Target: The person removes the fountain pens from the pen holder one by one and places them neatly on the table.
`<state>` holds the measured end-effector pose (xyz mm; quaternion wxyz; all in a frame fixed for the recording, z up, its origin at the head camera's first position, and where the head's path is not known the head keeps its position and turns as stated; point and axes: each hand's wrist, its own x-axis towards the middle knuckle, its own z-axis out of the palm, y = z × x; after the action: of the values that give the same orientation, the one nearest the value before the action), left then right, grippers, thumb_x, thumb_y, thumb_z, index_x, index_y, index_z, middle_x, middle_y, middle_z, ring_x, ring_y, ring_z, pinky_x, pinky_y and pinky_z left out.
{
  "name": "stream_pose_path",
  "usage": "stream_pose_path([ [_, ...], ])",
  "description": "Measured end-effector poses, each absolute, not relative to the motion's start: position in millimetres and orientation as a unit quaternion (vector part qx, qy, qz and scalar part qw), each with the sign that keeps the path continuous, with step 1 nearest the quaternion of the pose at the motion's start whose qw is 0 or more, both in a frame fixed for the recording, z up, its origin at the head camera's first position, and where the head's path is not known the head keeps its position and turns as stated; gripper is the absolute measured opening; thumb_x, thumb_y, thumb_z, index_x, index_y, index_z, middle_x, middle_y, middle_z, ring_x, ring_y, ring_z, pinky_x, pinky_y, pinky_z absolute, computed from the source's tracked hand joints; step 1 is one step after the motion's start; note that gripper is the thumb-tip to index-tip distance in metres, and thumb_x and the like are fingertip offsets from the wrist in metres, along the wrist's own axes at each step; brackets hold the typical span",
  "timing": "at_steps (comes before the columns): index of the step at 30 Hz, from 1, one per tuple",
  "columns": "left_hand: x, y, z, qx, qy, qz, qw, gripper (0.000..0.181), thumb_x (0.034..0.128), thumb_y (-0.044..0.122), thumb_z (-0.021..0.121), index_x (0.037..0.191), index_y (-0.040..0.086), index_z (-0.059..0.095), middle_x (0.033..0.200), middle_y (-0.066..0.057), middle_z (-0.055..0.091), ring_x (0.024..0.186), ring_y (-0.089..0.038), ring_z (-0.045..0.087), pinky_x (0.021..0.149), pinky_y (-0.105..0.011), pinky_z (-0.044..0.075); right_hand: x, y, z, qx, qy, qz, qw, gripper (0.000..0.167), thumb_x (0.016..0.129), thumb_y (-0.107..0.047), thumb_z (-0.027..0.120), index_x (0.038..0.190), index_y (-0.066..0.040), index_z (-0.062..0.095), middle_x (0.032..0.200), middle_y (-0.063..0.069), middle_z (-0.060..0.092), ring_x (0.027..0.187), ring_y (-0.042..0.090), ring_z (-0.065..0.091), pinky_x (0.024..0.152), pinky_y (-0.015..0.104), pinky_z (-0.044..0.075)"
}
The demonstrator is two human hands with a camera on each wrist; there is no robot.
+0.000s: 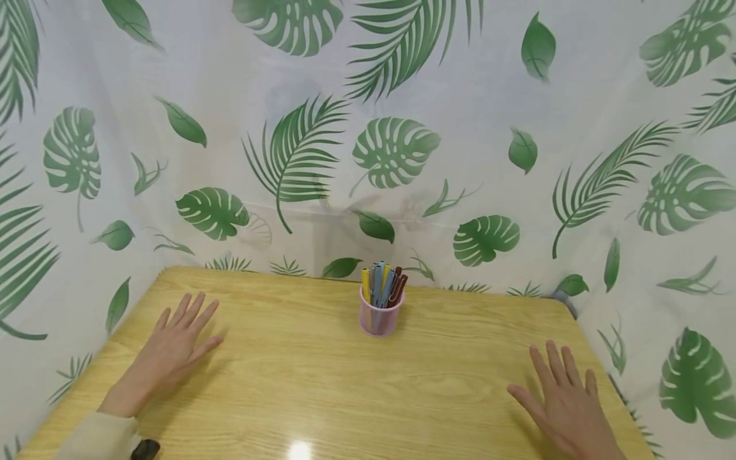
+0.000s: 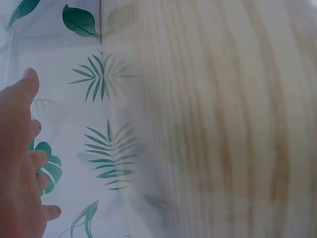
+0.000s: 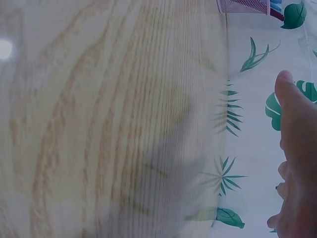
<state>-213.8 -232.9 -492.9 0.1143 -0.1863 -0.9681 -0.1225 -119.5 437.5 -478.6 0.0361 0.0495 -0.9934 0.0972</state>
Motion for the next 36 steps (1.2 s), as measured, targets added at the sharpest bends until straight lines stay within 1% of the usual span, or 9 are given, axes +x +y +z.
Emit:
stream_pose_path([
  [6, -214.1, -228.8, -492.3, -0.188, -0.968, -0.12, 0.112, 0.07, 0.1063, 0.047, 0.054, 0.16, 0.006, 0.036, 0.166, -0.025, 0.024, 0.153, -0.046, 0.016, 0.118, -0.072, 0.016, -119.9, 435.0, -478.8, 0.047, -0.993, 0.101, 0.036, 0.086, 0.106, -0.052, 0.051, 0.16, 0.007, 0.019, 0.162, 0.04, 0.006, 0.15, 0.057, -0.006, 0.107, 0.085, -0.003],
  [11, -216.6, -224.9, -491.6, -0.188, -0.968, -0.119, 0.117, 0.07, 0.1059, 0.046, 0.055, 0.159, 0.005, 0.037, 0.165, -0.025, 0.026, 0.153, -0.046, 0.017, 0.119, -0.072, 0.017, -120.5, 430.6, -478.6, 0.049, -0.992, 0.108, 0.043, 0.085, 0.107, -0.051, 0.051, 0.159, 0.008, 0.021, 0.162, 0.04, 0.009, 0.15, 0.057, -0.004, 0.106, 0.086, 0.004],
  [15, -220.1, -220.0, -492.3, -0.192, -0.965, -0.126, 0.125, 0.07, 0.1054, 0.045, 0.057, 0.158, 0.004, 0.038, 0.165, -0.025, 0.027, 0.153, -0.045, 0.019, 0.12, -0.07, 0.017, -121.5, 426.2, -478.7, 0.057, -0.99, 0.117, 0.053, 0.083, 0.108, -0.048, 0.051, 0.159, 0.009, 0.02, 0.163, 0.039, 0.008, 0.15, 0.057, -0.003, 0.107, 0.085, 0.005],
  [21, -225.3, -210.1, -491.4, -0.199, -0.96, -0.147, 0.129, 0.069, 0.106, 0.043, 0.057, 0.158, 0.002, 0.038, 0.164, -0.026, 0.028, 0.153, -0.045, 0.02, 0.121, -0.069, 0.016, -124.9, 419.2, -479.3, 0.069, -0.986, 0.128, 0.079, 0.081, 0.108, -0.044, 0.052, 0.159, 0.01, 0.021, 0.161, 0.04, 0.015, 0.151, 0.056, 0.002, 0.107, 0.085, 0.012],
  [24, -226.6, -204.9, -489.6, -0.201, -0.959, -0.158, 0.126, 0.069, 0.1069, 0.042, 0.055, 0.159, 0.002, 0.036, 0.164, -0.025, 0.028, 0.153, -0.045, 0.021, 0.121, -0.068, 0.016, -125.6, 414.7, -480.0, 0.074, -0.984, 0.134, 0.095, 0.079, 0.108, -0.041, 0.054, 0.158, 0.011, 0.023, 0.16, 0.041, 0.019, 0.15, 0.057, 0.006, 0.105, 0.084, 0.018],
  [29, -229.5, -196.0, -488.8, -0.204, -0.955, -0.175, 0.124, 0.068, 0.1077, 0.04, 0.054, 0.159, 0.001, 0.034, 0.164, -0.026, 0.029, 0.153, -0.045, 0.021, 0.121, -0.067, 0.017, -130.3, 405.6, -480.5, 0.091, -0.978, 0.142, 0.127, 0.075, 0.107, -0.038, 0.057, 0.154, 0.013, 0.03, 0.154, 0.043, 0.029, 0.145, 0.061, 0.02, 0.103, 0.08, 0.027],
  [32, -231.9, -189.7, -488.8, -0.208, -0.953, -0.183, 0.123, 0.068, 0.1083, 0.041, 0.053, 0.16, 0.001, 0.033, 0.164, -0.026, 0.029, 0.153, -0.044, 0.02, 0.121, -0.067, 0.018, -134.6, 399.2, -478.3, 0.096, -0.975, 0.149, 0.134, 0.075, 0.107, -0.038, 0.057, 0.154, 0.014, 0.03, 0.152, 0.044, 0.031, 0.142, 0.063, 0.023, 0.105, 0.079, 0.027],
  [34, -233.3, -185.2, -488.9, -0.21, -0.951, -0.189, 0.124, 0.068, 0.1083, 0.041, 0.053, 0.16, 0.001, 0.033, 0.163, -0.026, 0.03, 0.153, -0.044, 0.021, 0.121, -0.067, 0.019, -137.3, 393.8, -475.5, 0.096, -0.974, 0.16, 0.13, 0.074, 0.108, -0.038, 0.056, 0.154, 0.014, 0.029, 0.152, 0.044, 0.031, 0.143, 0.063, 0.022, 0.107, 0.079, 0.024],
  [36, -233.9, -180.1, -488.7, -0.214, -0.948, -0.196, 0.127, 0.068, 0.1081, 0.041, 0.053, 0.159, 0.001, 0.033, 0.163, -0.026, 0.031, 0.152, -0.045, 0.022, 0.12, -0.067, 0.021, -139.0, 387.4, -472.3, 0.092, -0.974, 0.171, 0.119, 0.074, 0.108, -0.038, 0.054, 0.154, 0.014, 0.028, 0.154, 0.044, 0.029, 0.143, 0.063, 0.02, 0.106, 0.081, 0.023],
])
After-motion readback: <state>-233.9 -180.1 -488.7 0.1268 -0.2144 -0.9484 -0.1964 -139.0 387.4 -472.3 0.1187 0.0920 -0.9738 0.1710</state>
